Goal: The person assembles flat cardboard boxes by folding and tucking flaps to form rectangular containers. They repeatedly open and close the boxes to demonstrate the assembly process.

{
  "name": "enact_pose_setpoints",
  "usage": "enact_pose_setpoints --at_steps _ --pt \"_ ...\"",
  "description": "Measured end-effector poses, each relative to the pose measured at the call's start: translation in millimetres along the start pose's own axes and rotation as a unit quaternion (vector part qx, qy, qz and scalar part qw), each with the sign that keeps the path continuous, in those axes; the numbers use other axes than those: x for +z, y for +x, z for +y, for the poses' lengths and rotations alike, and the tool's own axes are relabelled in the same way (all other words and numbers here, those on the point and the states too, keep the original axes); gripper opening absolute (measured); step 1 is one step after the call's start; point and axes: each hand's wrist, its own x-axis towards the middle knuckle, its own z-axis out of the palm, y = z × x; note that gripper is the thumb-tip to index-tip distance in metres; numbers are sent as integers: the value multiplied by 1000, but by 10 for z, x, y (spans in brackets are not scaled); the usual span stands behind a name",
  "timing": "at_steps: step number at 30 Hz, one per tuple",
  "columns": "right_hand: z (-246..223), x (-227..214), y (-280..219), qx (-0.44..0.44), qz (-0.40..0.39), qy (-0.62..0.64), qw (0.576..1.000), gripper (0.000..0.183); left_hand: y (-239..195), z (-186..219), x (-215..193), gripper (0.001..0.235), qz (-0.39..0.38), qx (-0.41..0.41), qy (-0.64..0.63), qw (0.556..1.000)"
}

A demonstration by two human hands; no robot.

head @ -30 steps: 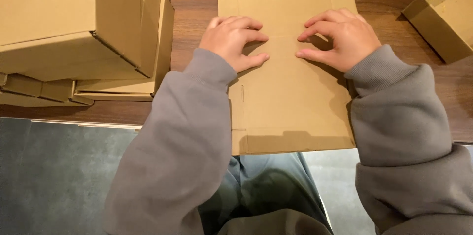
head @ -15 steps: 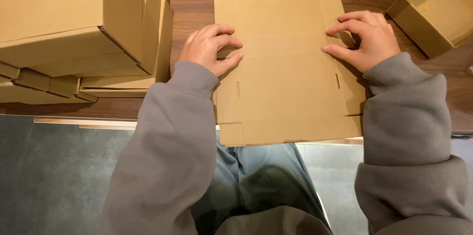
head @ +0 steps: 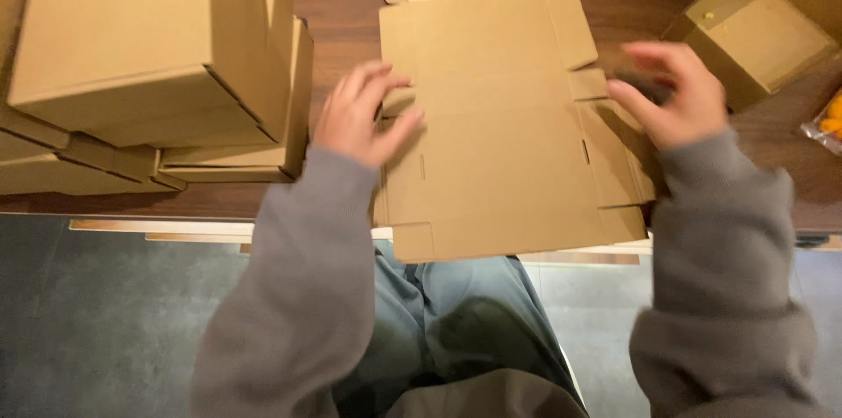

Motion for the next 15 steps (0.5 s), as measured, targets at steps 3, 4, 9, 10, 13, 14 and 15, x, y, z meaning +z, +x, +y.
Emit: enact_pose_setpoints --at_steps 3,4,9,10,13,14,15 --pt "-192 -250 -379 80 1 20 997 34 -355 203 -233 45 0 -22 -13 1000" --pt "-234 -329 -551 89 -12 0 996 33 -514 264 -294 50 2 -35 -6 999" --pt "-574 -185 -997 17 -12 -78 997 32 -889 375 -313 51 5 12 22 1000" --pt "-602 -124 -1056 -27 -7 -97 995 31 -937 400 -297 49 1 21 27 999" --pt "-522 18 -1127 -70 7 -118 991 36 -1033 427 -236 53 -47 4 14 999" --pt "-532 38 -1138 -70 8 -117 991 36 -1071 387 -201 53 -46 5 15 999" --pt "-538 61 -1145 -84 14 -119 989 35 -1106 343 -164 55 -56 4 22 998"
